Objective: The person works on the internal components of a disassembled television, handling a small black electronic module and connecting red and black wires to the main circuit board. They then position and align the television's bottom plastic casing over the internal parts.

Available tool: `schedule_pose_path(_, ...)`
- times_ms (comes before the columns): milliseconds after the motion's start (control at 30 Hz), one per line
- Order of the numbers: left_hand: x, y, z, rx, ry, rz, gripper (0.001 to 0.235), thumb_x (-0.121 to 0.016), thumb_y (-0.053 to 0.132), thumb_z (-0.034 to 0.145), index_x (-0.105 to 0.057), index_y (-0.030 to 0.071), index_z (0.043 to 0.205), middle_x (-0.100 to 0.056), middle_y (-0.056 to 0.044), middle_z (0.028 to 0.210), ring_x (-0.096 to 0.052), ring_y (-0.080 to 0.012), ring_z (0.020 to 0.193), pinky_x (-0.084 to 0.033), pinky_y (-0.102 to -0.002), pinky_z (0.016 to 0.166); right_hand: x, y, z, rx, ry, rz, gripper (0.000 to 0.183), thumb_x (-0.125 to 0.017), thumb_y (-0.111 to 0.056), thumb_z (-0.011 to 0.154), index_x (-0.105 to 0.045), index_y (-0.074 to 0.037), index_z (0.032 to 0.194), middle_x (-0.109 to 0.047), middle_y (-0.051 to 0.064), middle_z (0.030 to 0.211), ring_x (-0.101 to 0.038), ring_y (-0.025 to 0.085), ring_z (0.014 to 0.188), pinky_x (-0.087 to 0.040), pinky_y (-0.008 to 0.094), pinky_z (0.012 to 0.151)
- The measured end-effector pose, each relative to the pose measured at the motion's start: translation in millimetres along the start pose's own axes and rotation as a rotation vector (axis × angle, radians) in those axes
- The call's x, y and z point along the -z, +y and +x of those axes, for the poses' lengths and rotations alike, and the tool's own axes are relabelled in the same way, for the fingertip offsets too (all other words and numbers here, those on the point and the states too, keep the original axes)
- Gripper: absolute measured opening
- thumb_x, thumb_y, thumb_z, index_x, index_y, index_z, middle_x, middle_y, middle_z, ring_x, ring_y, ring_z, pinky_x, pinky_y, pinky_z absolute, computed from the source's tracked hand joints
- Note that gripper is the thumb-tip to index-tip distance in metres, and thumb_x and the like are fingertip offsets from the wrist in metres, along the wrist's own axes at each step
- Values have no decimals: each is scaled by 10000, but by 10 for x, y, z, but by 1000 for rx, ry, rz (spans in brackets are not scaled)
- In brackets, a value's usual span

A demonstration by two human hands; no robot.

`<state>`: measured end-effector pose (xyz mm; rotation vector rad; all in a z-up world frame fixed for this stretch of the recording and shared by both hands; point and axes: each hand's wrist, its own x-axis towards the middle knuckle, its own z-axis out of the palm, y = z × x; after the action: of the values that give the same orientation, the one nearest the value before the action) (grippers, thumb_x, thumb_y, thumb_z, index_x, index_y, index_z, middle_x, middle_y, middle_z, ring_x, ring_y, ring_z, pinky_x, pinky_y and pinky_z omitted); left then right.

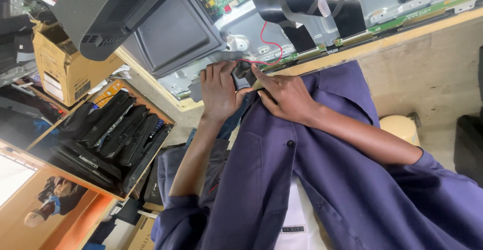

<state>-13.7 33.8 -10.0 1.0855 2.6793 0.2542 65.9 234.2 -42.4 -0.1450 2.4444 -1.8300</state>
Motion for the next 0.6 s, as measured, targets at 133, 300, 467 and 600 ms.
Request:
schedule_pose_path(133,-51,-9,-22,6,49,2,778,-389,720,905,-497,20,1228,-497,-120,1043,-519,-308,916,-370,-422,739,11,12,23,0,-8,26,458,-622,-177,867,-622,35,1273,-709,201,818,-694,357,729,-542,419,575)
schedule_pose_path(300,-81,-13,-60,-12,91,2,756,-379,700,921,-510,17,1220,-521,-125,1052,-537,-324,926,-371,-433,738,19,-18,38,-4,-32,12,464,-648,-173,850,-631,31,1267,-709,197,808,-693,355,715,-540,418,569)
schedule_pose_path(467,-108,8,-86,0,90,33,760,-405,690,920,-496,9,1246,-517,-134,1078,-533,-326,961,-377,-422,730,39,-77,100,-21,-43,6,448,-651,-159,842,-638,33,1247,-690,178,740,-682,343,667,-524,404,526)
schedule_pose_path(600,-96,26,-88,15,88,35,766,-457,693,912,-487,8,1254,-507,-139,1091,-518,-307,973,-383,-408,746,27,-66,94,-36,-55,21,493,-638,-157,858,-592,22,1314,-676,176,715,-671,339,657,-517,409,517)
